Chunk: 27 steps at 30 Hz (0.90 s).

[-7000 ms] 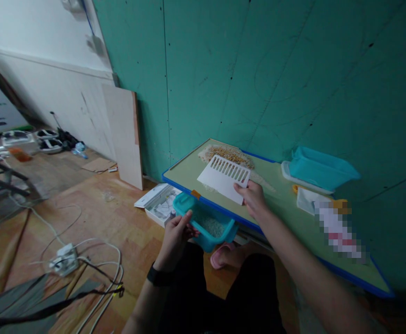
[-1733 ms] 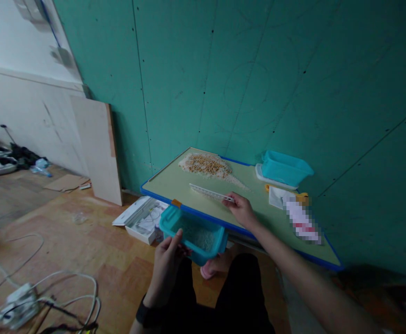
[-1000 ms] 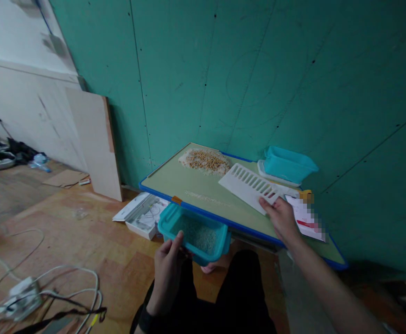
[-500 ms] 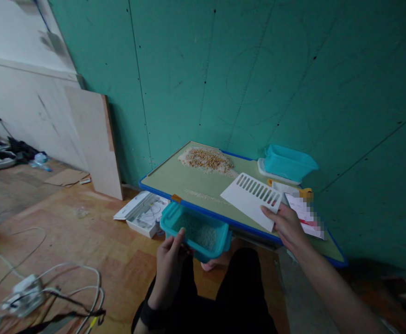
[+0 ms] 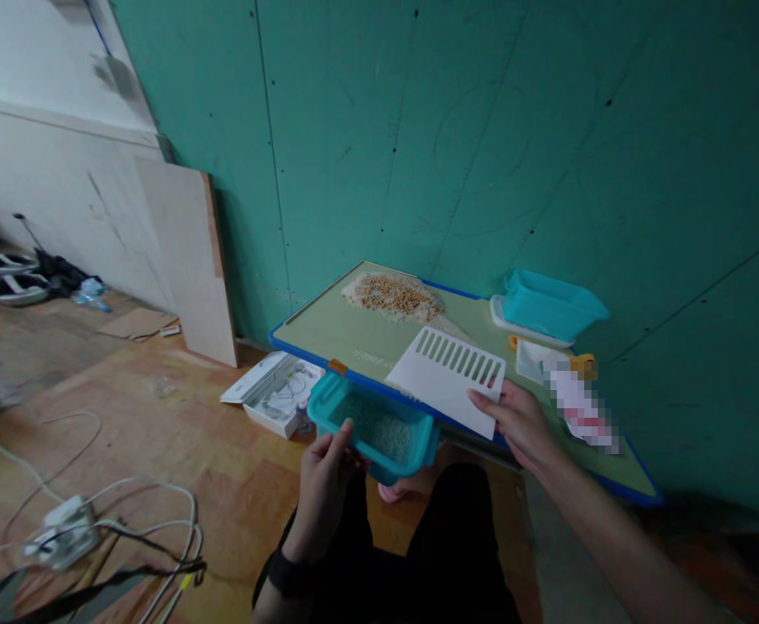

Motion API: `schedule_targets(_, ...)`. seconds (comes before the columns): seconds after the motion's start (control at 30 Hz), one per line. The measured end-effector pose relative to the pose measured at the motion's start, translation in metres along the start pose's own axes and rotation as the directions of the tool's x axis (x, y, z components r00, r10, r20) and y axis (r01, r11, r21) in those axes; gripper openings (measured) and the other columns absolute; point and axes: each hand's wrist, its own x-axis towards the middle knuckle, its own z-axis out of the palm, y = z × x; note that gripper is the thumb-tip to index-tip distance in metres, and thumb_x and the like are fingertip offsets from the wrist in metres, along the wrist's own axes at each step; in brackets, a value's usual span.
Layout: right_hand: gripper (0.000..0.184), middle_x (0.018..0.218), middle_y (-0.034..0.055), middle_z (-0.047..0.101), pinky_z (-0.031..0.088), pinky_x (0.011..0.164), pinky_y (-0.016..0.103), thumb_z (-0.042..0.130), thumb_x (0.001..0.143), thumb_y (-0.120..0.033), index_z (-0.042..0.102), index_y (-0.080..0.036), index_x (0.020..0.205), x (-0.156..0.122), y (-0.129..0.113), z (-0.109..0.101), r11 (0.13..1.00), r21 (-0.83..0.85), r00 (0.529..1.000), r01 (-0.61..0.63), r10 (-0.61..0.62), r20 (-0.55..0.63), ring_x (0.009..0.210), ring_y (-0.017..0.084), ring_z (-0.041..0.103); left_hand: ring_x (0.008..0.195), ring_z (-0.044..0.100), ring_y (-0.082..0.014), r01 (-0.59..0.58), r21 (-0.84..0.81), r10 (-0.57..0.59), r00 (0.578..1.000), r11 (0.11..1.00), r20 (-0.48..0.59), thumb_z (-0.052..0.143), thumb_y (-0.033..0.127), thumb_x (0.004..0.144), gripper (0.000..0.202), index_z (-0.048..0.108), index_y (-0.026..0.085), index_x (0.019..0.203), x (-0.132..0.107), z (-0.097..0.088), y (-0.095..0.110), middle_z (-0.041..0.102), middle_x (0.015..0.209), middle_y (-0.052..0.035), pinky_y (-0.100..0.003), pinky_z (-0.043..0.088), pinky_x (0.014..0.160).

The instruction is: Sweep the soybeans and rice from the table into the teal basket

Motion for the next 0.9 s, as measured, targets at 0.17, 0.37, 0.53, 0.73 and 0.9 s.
schedule_targets(0.17,0.05,0.097,0.0093,0.08,0.06,0.083,0.045,0.09,0.059,-0.049,0.072,-0.021,0.096,-0.001,0.0,0.004,1.0,0.0,1.0,-0.003,0.003,0.02,0.091,0.031,0.075,0.045,0.059,-0.0134,0.0,0.014,0.0,1.0,1.0,0.005,0.091,0.056,0.06,0.05,0.059,0.018,0.052,-0.001,0.0,0.002,0.062,0.048,-0.0003,-0.023,0.047,0.048)
schedule_targets(0.37,0.054,0.098,0.01,0.08,0.06,0.08,0.042,0.093,0.054,-0.046,0.073,-0.02,0.097,0.004,-0.008,-0.008,0.997,0.052,0.999,-0.051,0.051,-0.005,0.088,0.03,0.075,0.046,0.061,-0.0149,0.016,0.021,-0.017,1.0,1.0,0.019,0.089,0.054,0.063,0.048,0.06,0.018,0.054,0.0,-0.004,0.006,0.064,0.049,-0.0013,-0.024,0.047,0.049)
schedule_targets(0.53,0.052,0.098,0.0078,0.08,0.058,0.081,0.038,0.093,0.055,-0.043,0.074,-0.02,0.097,0.02,-0.009,-0.026,1.0,0.0,0.994,0.019,-0.019,-0.108,0.091,0.028,0.075,0.045,0.059,-0.0129,-0.021,0.039,0.02,0.999,0.999,0.028,0.088,0.054,0.067,0.047,0.06,0.017,0.054,0.004,-0.008,0.008,0.063,0.049,-0.0004,-0.023,0.046,0.048)
schedule_targets(0.73,0.052,0.085,0.0063,0.079,0.053,0.061,0.033,0.093,0.048,-0.04,0.072,-0.019,0.091,0.032,-0.007,-0.013,0.996,-0.042,0.993,-0.083,0.079,-0.09,0.075,0.026,0.073,0.044,0.059,-0.0131,0.002,0.02,-0.002,1.0,1.0,0.011,0.09,0.052,0.063,0.048,0.059,0.018,0.054,0.006,-0.007,0.013,0.06,0.047,0.0009,-0.023,0.048,0.048)
schedule_targets(0.9,0.048,0.079,0.0052,0.078,0.054,0.063,0.033,0.093,0.044,-0.033,0.072,-0.018,0.084,0.03,-0.014,0.009,0.989,0.013,0.988,-0.15,0.15,-0.044,0.07,0.024,0.071,0.045,0.06,-0.0137,0.012,0.045,-0.014,0.999,0.999,0.042,0.09,0.054,0.062,0.049,0.059,0.018,0.054,0.007,-0.008,0.015,0.062,0.048,0.0001,-0.024,0.049,0.049)
